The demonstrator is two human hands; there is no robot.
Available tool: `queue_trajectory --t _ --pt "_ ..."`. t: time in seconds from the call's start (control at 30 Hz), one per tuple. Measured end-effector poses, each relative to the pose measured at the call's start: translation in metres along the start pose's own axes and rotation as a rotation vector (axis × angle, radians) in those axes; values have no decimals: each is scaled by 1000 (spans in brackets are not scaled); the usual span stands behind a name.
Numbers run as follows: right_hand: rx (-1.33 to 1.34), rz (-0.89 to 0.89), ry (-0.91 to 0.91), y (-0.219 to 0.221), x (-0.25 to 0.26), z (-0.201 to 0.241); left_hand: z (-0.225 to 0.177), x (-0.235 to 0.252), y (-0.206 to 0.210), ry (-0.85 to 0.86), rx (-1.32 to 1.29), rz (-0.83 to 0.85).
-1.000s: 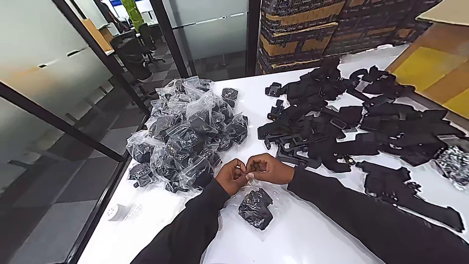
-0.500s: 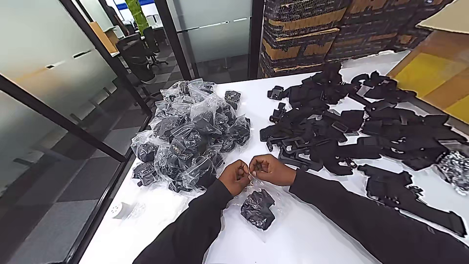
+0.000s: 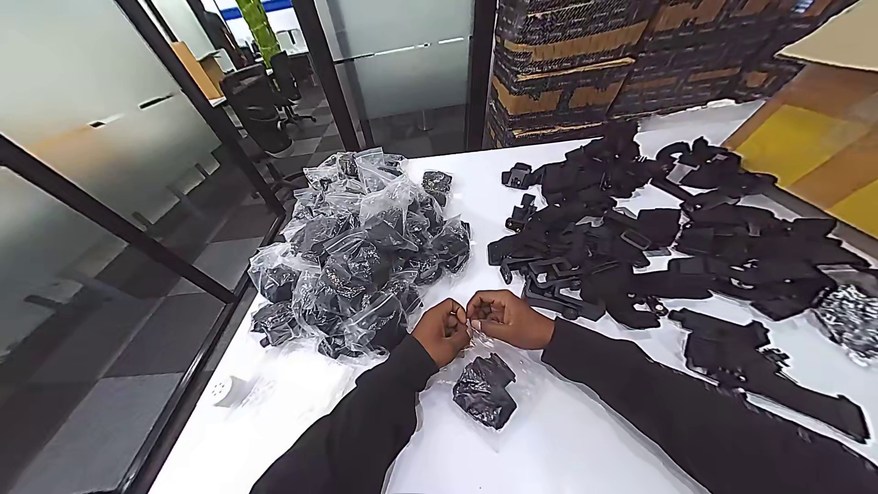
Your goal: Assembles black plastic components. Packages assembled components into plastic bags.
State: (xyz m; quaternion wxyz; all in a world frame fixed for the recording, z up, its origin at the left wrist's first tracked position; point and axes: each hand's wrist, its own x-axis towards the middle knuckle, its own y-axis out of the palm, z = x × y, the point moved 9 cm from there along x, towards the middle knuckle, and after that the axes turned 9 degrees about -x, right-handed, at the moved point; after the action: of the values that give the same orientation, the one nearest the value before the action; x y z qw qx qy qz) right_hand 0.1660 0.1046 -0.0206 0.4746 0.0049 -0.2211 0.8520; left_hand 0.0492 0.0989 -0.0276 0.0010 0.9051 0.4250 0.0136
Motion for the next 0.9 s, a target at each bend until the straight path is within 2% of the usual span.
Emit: queue_trajectory --t 0.33,0.67,0.9 --pt "6 27 7 2 0 1 0 1 0 20 15 -5" --pt "50 -42 39 -5 2 -3 1 1 -1 -1 31 -4" --pt "73 0 13 -1 2 -2 1 1 -1 18 36 -5"
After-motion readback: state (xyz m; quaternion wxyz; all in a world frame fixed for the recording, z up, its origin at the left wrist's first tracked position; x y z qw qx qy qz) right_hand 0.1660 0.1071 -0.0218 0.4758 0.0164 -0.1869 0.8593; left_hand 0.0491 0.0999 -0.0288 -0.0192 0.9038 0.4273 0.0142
